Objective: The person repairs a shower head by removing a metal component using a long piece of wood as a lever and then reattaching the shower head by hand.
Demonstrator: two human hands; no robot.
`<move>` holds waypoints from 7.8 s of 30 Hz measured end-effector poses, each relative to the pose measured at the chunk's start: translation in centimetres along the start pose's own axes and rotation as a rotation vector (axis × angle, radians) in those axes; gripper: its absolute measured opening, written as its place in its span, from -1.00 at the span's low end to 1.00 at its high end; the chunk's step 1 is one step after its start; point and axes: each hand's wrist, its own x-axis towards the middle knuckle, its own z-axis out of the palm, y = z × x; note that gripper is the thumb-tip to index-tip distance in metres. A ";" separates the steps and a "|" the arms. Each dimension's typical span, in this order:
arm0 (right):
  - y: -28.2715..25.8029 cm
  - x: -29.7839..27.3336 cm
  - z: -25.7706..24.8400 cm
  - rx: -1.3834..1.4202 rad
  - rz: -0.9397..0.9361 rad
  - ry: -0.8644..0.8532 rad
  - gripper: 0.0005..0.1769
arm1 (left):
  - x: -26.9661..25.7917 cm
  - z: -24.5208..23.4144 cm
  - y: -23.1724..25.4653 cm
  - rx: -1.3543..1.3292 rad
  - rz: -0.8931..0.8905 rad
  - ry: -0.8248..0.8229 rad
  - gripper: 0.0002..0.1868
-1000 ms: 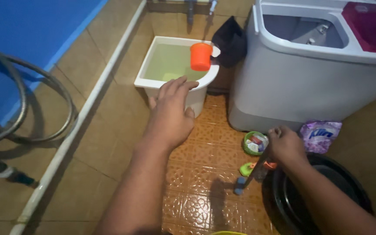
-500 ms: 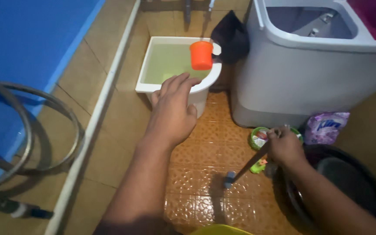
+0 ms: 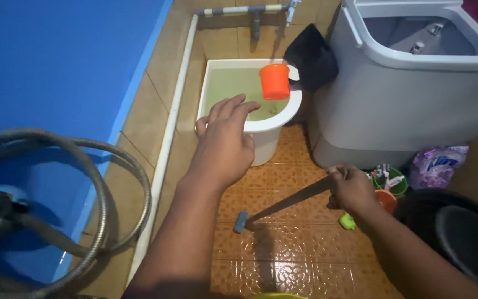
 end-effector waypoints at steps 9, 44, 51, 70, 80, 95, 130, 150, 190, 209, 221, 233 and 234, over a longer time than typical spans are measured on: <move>2.1 0.9 -1.0 0.020 -0.013 -0.054 -0.66 | -0.5 0.5 1.4 0.009 -0.055 0.000 -0.38; 6.0 5.0 -6.6 -0.066 0.010 -0.123 -0.57 | -0.7 3.8 5.6 0.032 -0.075 0.038 -0.38; 3.0 3.9 -0.6 -0.004 0.012 -0.144 -0.58 | -0.6 0.5 1.6 0.053 -0.083 0.058 -0.37; 2.2 2.9 -0.3 0.035 0.059 -0.146 -0.63 | -0.8 0.0 0.5 0.070 -0.061 0.063 -0.36; 6.1 5.0 -10.2 -0.323 -0.011 0.019 -0.61 | -0.5 4.7 7.5 0.021 -0.040 0.038 -0.38; 15.3 7.9 -18.4 -0.559 -0.074 0.117 -0.56 | -1.1 9.1 13.5 0.001 -0.023 -0.005 -0.38; -3.0 3.1 -2.8 0.288 -0.006 -0.015 -0.67 | 3.6 1.8 0.3 -0.027 0.062 -0.048 -0.37; -2.2 4.5 -14.0 -0.158 -0.092 0.073 -0.67 | 5.5 9.2 8.9 -0.100 0.063 -0.016 -0.25; -9.7 4.8 -1.2 -0.090 -0.147 0.120 -0.64 | 8.1 1.7 -2.3 -0.025 -0.022 -0.030 -0.24; -6.2 7.9 -12.2 -0.266 -0.063 0.088 -0.59 | 11.4 10.2 6.7 -0.089 0.048 -0.028 -0.31; -3.2 11.4 -11.5 -0.171 -0.054 -0.024 -0.63 | 10.3 10.9 6.9 -0.068 0.015 -0.007 -0.29; -6.2 11.3 -2.5 0.018 0.023 -0.113 -0.66 | 10.9 6.9 0.4 -0.007 -0.006 -0.058 -0.28; -6.6 11.3 -1.7 0.014 0.023 -0.120 -0.65 | 11.0 6.4 -0.3 -0.007 -0.009 -0.052 -0.28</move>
